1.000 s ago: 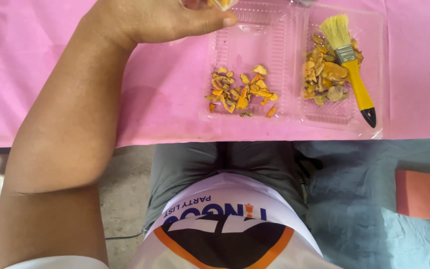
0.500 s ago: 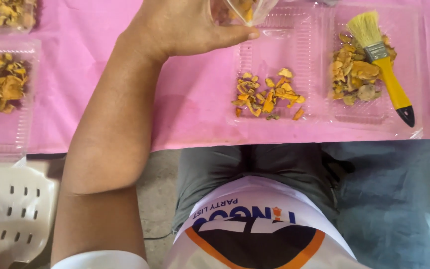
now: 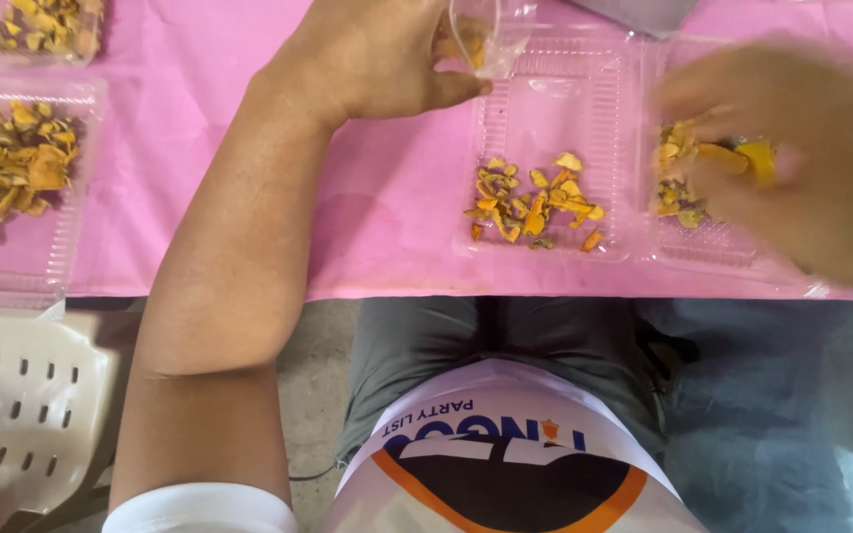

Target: Sorting dried tea leaves and packaging them into small plastic bags using a brush for assistance.

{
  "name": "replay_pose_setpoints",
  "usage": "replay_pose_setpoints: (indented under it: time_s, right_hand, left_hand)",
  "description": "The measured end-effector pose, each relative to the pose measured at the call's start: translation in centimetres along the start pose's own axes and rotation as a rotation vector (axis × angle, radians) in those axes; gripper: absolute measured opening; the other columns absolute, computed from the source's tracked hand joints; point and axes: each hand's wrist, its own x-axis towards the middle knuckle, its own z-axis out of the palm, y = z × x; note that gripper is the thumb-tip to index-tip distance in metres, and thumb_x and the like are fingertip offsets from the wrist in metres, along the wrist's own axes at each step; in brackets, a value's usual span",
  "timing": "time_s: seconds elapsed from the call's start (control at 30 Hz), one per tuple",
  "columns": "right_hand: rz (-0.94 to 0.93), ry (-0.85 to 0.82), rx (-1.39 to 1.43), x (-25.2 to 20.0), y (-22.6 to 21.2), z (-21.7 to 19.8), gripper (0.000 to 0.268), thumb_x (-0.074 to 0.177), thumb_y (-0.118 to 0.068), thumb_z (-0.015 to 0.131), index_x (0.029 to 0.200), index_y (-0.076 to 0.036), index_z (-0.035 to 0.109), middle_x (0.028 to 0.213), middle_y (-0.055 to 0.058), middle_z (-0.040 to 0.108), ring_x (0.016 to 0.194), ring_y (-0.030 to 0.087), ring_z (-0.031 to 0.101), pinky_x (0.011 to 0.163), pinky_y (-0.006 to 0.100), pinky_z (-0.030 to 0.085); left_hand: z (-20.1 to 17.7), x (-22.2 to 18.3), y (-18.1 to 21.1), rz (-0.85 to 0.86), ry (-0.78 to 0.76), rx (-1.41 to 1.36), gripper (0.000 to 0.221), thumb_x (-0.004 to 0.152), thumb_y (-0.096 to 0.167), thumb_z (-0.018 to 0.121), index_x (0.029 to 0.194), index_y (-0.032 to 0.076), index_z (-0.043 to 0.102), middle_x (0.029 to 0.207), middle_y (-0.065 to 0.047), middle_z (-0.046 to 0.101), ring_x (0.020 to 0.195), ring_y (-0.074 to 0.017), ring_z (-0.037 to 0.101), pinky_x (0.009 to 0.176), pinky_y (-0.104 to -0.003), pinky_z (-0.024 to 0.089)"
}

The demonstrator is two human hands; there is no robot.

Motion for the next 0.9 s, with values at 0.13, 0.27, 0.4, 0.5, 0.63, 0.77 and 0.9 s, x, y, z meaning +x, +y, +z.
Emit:
replay_pose_setpoints:
  time_s: [0.13, 0.27, 0.4, 0.5, 0.63, 0.77, 0.9]
  right_hand:
    - [-0.396, -0.225, -0.264, 2.6, 2.8, 6.6, 0.064, 0.09, -0.027, 0.065, 0.15, -0.008, 0.051, 0.155, 0.025, 0.046, 0.144, 0.039, 0.042, 0.117, 0.049, 0.031]
    - [-0.463, -0.382, -0.266, 4.1, 2.8, 9.6, 0.054, 0.095, -0.018, 0.056, 0.149, -0.015, 0.05, 0.148, 0.019, 0.043, 0.133, 0.039, 0.038, 0.108, 0.053, 0.037]
    - [-0.59, -0.229, -0.149, 5.5, 4.5, 12.1, 0.022, 0.092, -0.009, 0.064, 0.107, -0.018, 0.077, 0.122, 0.012, 0.067, 0.108, 0.033, 0.062, 0.096, 0.043, 0.048]
    - [-0.649, -0.171, -0.009, 5.8, 4.1, 11.2, 0.032, 0.08, -0.001, 0.069, 0.111, -0.007, 0.072, 0.108, 0.01, 0.069, 0.096, 0.03, 0.064, 0.087, 0.037, 0.05]
    - [-0.387, -0.131, 0.037, 6.1, 2.4, 7.5, 0.021, 0.092, -0.007, 0.068, 0.108, -0.014, 0.08, 0.105, 0.002, 0.078, 0.098, 0.021, 0.072, 0.092, 0.036, 0.054]
    - [-0.075, 0.052, 0.254, 6.7, -0.4, 3.5, 0.018, 0.092, -0.003, 0.075, 0.107, -0.012, 0.08, 0.106, 0.003, 0.08, 0.097, 0.011, 0.075, 0.095, 0.025, 0.058]
    - [-0.087, 0.093, 0.241, 7.2, -4.3, 1.0, 0.021, 0.089, -0.001, 0.071, 0.105, -0.011, 0.08, 0.105, 0.0, 0.079, 0.097, 0.009, 0.073, 0.095, 0.022, 0.053]
  left_hand:
    - [-0.3, -0.3, 0.4, 0.036, 0.014, -0.028, 0.029, 0.083, 0.018, 0.068, 0.092, 0.012, 0.041, 0.065, 0.003, 0.056, 0.054, -0.0238, 0.047, 0.049, -0.043, 0.032]
    - [-0.7, -0.3, 0.7, 0.249, 0.219, 0.136, 0.076, 0.081, 0.025, 0.081, 0.142, 0.005, 0.04, 0.132, -0.017, 0.054, 0.114, -0.0359, 0.054, 0.088, -0.056, 0.035]
    - [-0.2, -0.3, 0.3, 0.144, 0.147, 0.11, 0.1, 0.075, 0.037, 0.088, 0.155, 0.002, 0.039, 0.142, -0.014, 0.056, 0.128, -0.0333, 0.054, 0.111, -0.074, 0.013]
    - [0.4, -0.2, -0.2, 0.191, 0.17, 0.135, 0.098, 0.082, 0.037, 0.081, 0.159, 0.004, 0.032, 0.131, -0.011, 0.062, 0.122, -0.035, 0.059, 0.117, -0.072, 0.005]
    - [0.1, -0.2, 0.3, 0.146, 0.114, 0.093, 0.111, 0.086, 0.042, 0.084, 0.164, 0.008, 0.013, 0.117, -0.008, 0.06, 0.121, -0.0304, 0.059, 0.122, -0.069, -0.001]
    - [-0.1, -0.3, 1.3, 0.146, 0.106, -0.072, 0.135, 0.084, 0.044, 0.096, 0.163, 0.017, -0.011, 0.129, -0.009, 0.073, 0.136, -0.029, 0.061, 0.126, -0.066, 0.0]
    - [0.5, -0.3, 1.6, 0.162, 0.095, -0.206, 0.14, 0.083, 0.039, 0.097, 0.162, 0.022, -0.017, 0.134, -0.014, 0.072, 0.141, -0.0264, 0.063, 0.128, -0.063, 0.0]
